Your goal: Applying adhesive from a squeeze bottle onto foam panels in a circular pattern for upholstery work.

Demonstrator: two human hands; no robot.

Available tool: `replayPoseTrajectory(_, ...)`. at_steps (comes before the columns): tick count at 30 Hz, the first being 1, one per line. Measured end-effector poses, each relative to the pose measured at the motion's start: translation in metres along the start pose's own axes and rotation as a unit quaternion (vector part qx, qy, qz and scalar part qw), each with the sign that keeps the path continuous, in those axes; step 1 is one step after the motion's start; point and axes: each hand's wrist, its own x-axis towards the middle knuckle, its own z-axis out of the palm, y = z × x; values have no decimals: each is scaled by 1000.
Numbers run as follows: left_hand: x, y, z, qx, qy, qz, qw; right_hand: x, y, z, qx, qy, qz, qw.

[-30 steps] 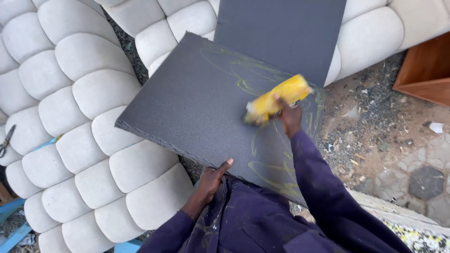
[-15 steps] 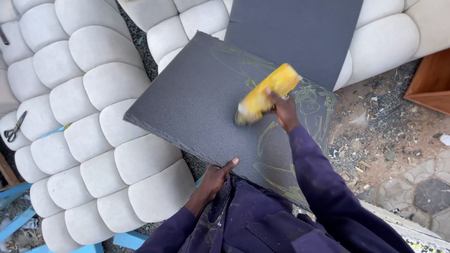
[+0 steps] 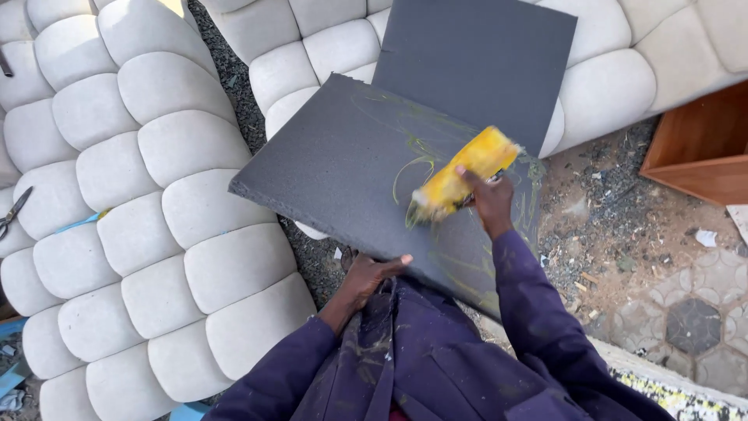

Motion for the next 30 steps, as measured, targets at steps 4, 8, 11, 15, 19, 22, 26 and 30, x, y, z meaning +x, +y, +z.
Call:
replayPoseTrajectory(4,78,-97,-41,-16,-75,67,995,-16,-2,13,-32,71,-60,995)
replayPoseTrajectory(8,36,-25,-11,3,-96,68,993,-70,-46,2,6,-31,-11,999)
replayPoseTrajectory(11,41,-26,-20,28,-105,65,992,-80,-40,-5,-95,-4,-36,995)
replayPoseTrajectory(15,78,-58,-18,-12,-129,102,986,-101,-45,18,-41,71,-111,990)
replayPoseTrajectory(19,46,-26,-24,-13,-151,113,982,-146,-59,25,-76,78,-93,990)
replayPoseTrajectory(22,86,-74,-46,59,-170,148,973,-152,-46,-14,-144,148,-126,970)
replayPoseTrajectory(26,43,-13,-28,107,-156,130,973,-152,-31,4,-91,169,-125,973)
replayPoseTrajectory(30,65,-40,-36,177,-136,140,965,-177,-41,3,-94,192,-136,967)
